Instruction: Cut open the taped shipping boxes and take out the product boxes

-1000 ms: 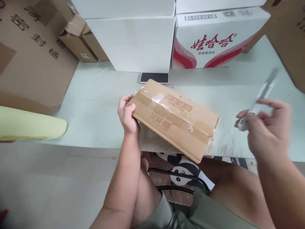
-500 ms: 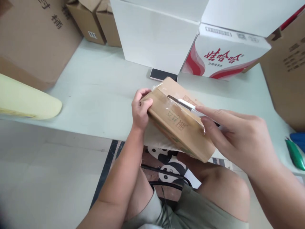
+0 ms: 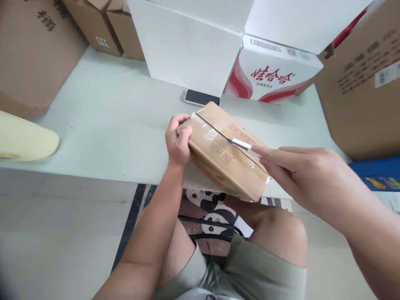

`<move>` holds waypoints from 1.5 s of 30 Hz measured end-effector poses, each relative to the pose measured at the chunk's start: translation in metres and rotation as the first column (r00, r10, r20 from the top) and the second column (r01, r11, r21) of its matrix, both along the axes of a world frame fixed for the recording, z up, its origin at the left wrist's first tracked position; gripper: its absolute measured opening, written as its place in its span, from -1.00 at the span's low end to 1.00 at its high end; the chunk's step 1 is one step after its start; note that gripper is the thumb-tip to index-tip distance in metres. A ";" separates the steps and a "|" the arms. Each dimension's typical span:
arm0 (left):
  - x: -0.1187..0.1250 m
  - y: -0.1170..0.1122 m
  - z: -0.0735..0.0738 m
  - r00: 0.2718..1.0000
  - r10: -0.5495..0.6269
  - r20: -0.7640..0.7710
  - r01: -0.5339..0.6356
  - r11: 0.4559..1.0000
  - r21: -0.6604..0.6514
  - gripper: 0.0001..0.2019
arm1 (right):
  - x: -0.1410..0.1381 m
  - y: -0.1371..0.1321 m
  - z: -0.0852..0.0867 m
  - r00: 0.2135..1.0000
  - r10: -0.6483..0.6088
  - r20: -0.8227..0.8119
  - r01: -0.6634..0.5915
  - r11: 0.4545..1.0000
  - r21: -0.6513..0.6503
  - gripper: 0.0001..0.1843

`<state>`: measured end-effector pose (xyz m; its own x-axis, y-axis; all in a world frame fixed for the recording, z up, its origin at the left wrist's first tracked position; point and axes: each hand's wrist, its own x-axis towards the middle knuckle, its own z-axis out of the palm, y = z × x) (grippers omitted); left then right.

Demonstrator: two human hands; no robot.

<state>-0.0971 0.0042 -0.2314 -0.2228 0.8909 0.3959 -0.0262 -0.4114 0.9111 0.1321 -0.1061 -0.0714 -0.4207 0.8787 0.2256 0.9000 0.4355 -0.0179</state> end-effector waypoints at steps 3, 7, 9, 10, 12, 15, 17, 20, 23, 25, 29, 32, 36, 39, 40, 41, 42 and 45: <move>0.001 0.001 0.001 1.000 0.015 0.008 -0.015 1.000 0.000 -0.84 | 0.015 -0.016 0.004 0.991 0.123 0.056 -0.124 0.992 0.013 -0.69; 0.002 0.004 -0.001 0.998 0.060 0.020 -0.060 0.998 0.006 -0.82 | 0.037 -0.057 0.003 0.995 0.049 0.087 -0.051 0.998 0.028 -0.70; 0.002 0.006 -0.003 0.997 0.072 0.027 -0.073 0.997 0.008 -0.81 | 0.051 -0.083 -0.001 0.999 -0.043 0.030 0.042 0.999 0.014 -0.66; 0.002 0.006 -0.004 0.997 0.076 0.026 -0.076 0.997 0.009 -0.79 | 0.059 -0.095 -0.006 0.994 -0.106 -0.020 0.106 0.994 0.024 -0.65; 0.002 0.007 -0.007 0.996 0.085 0.007 -0.086 0.996 0.015 -0.71 | 0.077 -0.112 -0.020 0.955 -0.270 -0.121 0.281 0.955 0.090 -0.69; 0.000 0.006 -0.008 0.992 0.115 -0.045 -0.112 0.992 0.053 -0.59 | 0.106 -0.110 -0.058 0.814 -0.550 -0.186 0.576 0.806 0.139 -0.78; -0.002 0.006 -0.009 0.986 0.147 -0.080 -0.138 0.985 0.108 -0.56 | 0.123 -0.091 -0.092 0.693 -0.697 -0.185 0.712 0.702 0.020 -0.74; -0.004 0.006 -0.009 0.980 0.174 -0.094 -0.156 0.973 0.170 -0.56 | 0.139 -0.050 -0.147 0.612 -0.758 -0.227 0.755 0.645 -0.118 -0.65; -0.007 -0.001 -0.005 0.992 0.126 -0.009 -0.124 0.985 0.118 -0.63 | 0.136 -0.017 -0.183 0.577 -0.757 -0.308 0.766 0.632 -0.117 -0.58; -0.011 -0.012 0.003 0.993 0.053 0.102 -0.059 0.996 0.060 -0.66 | 0.121 -0.008 -0.186 0.539 -0.747 -0.389 0.779 0.617 -0.106 -0.67; -0.026 -0.039 0.024 0.989 -0.071 0.133 0.052 0.989 0.136 -0.56 | 0.075 -0.018 -0.145 0.647 -0.423 -0.634 0.516 0.855 -0.043 -0.78; -0.037 -0.048 0.033 0.985 -0.174 0.011 0.166 0.958 0.236 -0.47 | 0.049 -0.030 -0.109 0.705 -0.005 -0.709 0.219 0.953 0.211 -0.82; -0.037 -0.052 0.042 0.916 -0.388 -0.107 0.399 0.908 0.128 -0.47 | 0.044 -0.031 -0.098 0.764 0.204 -0.612 -0.069 0.969 0.238 -0.77; -0.028 -0.060 0.054 0.864 -0.491 -0.112 0.478 0.869 -0.124 -0.43 | 0.051 -0.028 -0.106 0.796 0.214 -0.566 -0.199 0.976 0.088 -0.58; -0.025 -0.062 0.058 0.854 -0.510 -0.103 0.489 0.854 -0.177 -0.41 | 0.053 -0.028 -0.109 0.793 0.216 -0.569 -0.212 0.974 0.074 -0.55; -0.023 -0.065 0.062 0.843 -0.529 -0.096 0.502 0.838 -0.213 -0.39 | 0.055 -0.028 -0.110 0.786 0.216 -0.580 -0.216 0.974 0.071 -0.55; -0.021 -0.067 0.064 0.830 -0.549 -0.094 0.518 0.823 -0.235 -0.37 | 0.056 -0.028 -0.112 0.772 0.224 -0.595 -0.219 0.972 0.082 -0.55; -0.023 -0.069 0.062 0.795 -0.592 -0.132 0.553 0.797 -0.244 -0.35 | 0.058 -0.029 -0.115 0.717 0.253 -0.649 -0.215 0.967 0.139 -0.62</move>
